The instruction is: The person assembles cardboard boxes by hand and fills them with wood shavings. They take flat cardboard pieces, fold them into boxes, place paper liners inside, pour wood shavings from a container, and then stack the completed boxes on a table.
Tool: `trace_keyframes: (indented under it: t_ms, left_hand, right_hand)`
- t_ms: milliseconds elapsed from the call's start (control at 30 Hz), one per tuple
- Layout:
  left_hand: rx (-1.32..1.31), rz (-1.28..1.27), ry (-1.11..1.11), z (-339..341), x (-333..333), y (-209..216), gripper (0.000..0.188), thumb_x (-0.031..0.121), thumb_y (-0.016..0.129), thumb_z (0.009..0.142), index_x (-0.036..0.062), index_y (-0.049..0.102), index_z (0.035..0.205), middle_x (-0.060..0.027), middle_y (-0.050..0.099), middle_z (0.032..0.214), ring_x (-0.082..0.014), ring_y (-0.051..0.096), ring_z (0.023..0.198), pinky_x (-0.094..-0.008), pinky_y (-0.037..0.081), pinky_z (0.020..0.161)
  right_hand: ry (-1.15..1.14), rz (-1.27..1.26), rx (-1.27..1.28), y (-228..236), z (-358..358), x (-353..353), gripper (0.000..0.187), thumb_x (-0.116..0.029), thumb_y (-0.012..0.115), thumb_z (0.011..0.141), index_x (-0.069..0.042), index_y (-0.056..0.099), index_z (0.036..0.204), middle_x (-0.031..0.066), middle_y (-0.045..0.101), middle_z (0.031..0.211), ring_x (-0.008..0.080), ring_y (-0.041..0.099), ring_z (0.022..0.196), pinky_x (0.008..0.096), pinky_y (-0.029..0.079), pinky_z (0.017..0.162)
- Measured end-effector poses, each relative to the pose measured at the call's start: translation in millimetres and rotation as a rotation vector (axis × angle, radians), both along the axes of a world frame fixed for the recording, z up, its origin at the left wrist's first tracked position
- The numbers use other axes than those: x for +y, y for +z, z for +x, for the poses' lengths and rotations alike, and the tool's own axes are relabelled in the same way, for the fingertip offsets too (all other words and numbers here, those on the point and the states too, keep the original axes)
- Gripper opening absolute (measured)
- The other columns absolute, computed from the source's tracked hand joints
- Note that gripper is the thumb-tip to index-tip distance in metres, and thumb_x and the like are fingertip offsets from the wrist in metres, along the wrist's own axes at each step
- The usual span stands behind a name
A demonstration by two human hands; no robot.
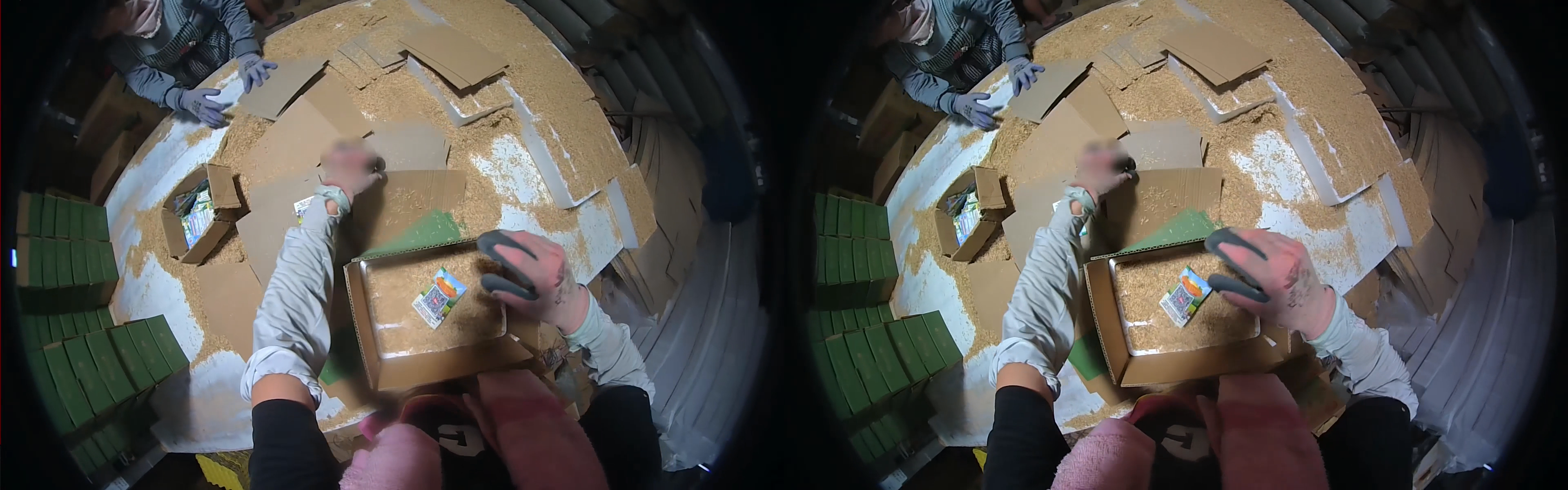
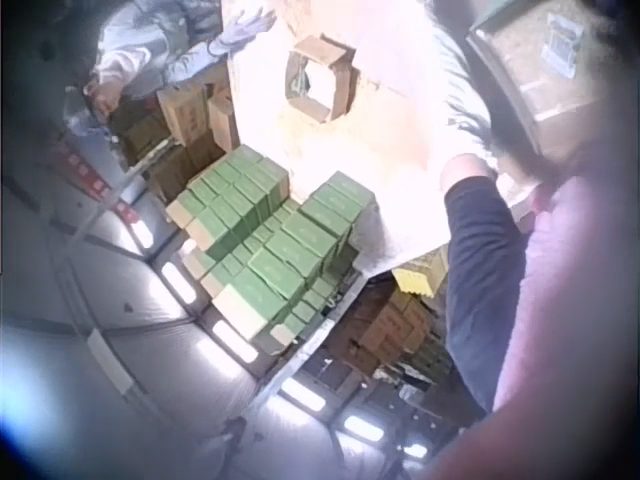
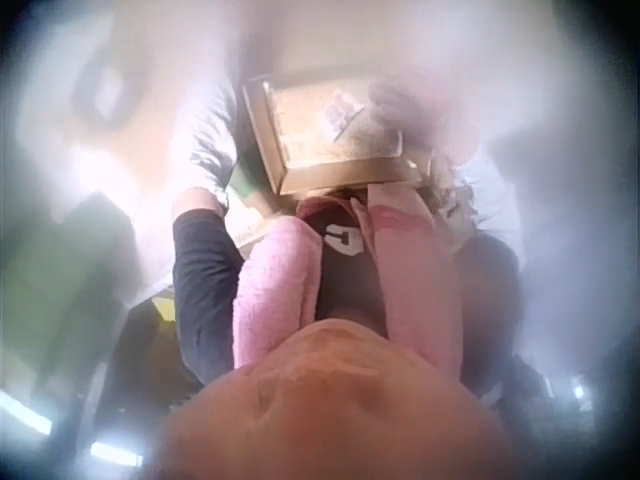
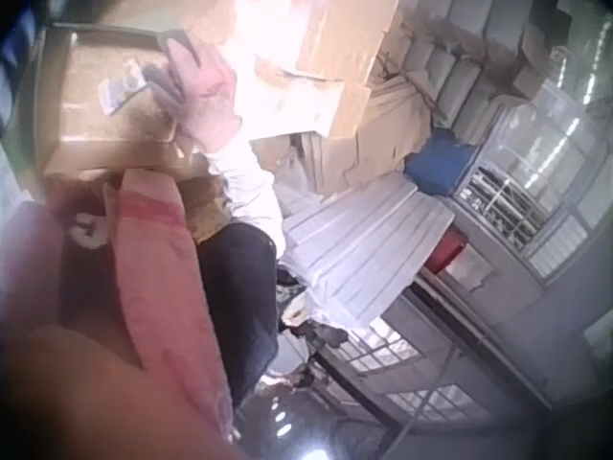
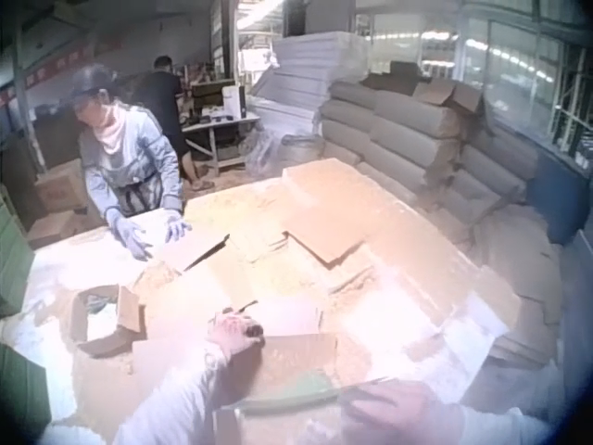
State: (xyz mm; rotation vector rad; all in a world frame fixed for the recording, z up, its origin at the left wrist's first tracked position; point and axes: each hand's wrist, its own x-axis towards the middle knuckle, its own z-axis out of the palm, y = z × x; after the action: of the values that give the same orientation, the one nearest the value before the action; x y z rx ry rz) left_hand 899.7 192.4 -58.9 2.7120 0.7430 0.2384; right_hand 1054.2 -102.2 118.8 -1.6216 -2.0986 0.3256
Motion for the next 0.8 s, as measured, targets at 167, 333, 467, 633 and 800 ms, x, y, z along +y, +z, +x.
trace_keyframes:
  t_ms: [167, 333, 467, 633, 800]
  left_hand:
    - [-0.271, -0.155, 0.099, -4, 0, 104, 0.023, 0.028, 0.060, 0.078, 0.0156, 0.065, 0.097, -0.0076, 0.063, 0.098, -0.0246, 0.059, 0.090, -0.0356, 0.045, 0.081]
    - [0.225, 0.154, 0.002, 6, -9, -19, 0.048, 0.030, 0.053, 0.081, 0.0201, 0.042, 0.127, -0.0088, 0.046, 0.127, -0.0260, 0.039, 0.122, -0.0444, 0.028, 0.102]
    - [0.590, 0.089, 0.055, 21, -33, -16, 0.039, 0.029, 0.057, 0.073, 0.0192, 0.056, 0.111, -0.0082, 0.054, 0.117, -0.0248, 0.048, 0.114, -0.0414, 0.036, 0.095]
    - [0.017, 0.165, 0.281, -2, -24, 136, 0.030, 0.029, 0.059, 0.069, 0.0140, 0.066, 0.094, -0.0066, 0.065, 0.087, -0.0244, 0.061, 0.083, -0.0361, 0.046, 0.076]
    - [-0.636, 0.707, -0.297, -43, -175, 253, 0.024, -0.001, 0.072, 0.061, 0.0058, 0.063, 0.082, -0.0064, 0.056, 0.069, -0.0215, 0.054, 0.060, -0.0350, 0.046, 0.061]
  right_hand:
    - [-0.406, 0.000, 0.370, -1, 17, -60, 0.042, -0.001, 0.062, 0.068, 0.003, 0.054, 0.109, 0.0183, 0.058, 0.104, 0.0299, 0.060, 0.091, 0.0326, 0.049, 0.079]
    - [-0.299, 0.051, 0.232, 7, -18, -90, 0.045, -0.006, 0.066, 0.066, 0.000, 0.053, 0.109, 0.0189, 0.058, 0.102, 0.0317, 0.060, 0.088, 0.0346, 0.050, 0.076]
    - [-0.272, -0.003, 0.183, -24, -9, -136, 0.041, -0.008, 0.070, 0.062, -0.005, 0.059, 0.101, 0.0158, 0.061, 0.095, 0.0332, 0.061, 0.083, 0.0373, 0.050, 0.073]
    - [-0.435, -0.017, 0.269, -22, 2, -168, 0.039, -0.006, 0.068, 0.063, -0.004, 0.060, 0.100, 0.0164, 0.061, 0.095, 0.0337, 0.060, 0.084, 0.0372, 0.050, 0.073]
    - [-0.662, 0.071, 0.266, -22, 25, -181, 0.037, -0.004, 0.065, 0.068, 0.002, 0.058, 0.103, 0.0178, 0.061, 0.100, 0.0314, 0.061, 0.087, 0.0344, 0.049, 0.077]
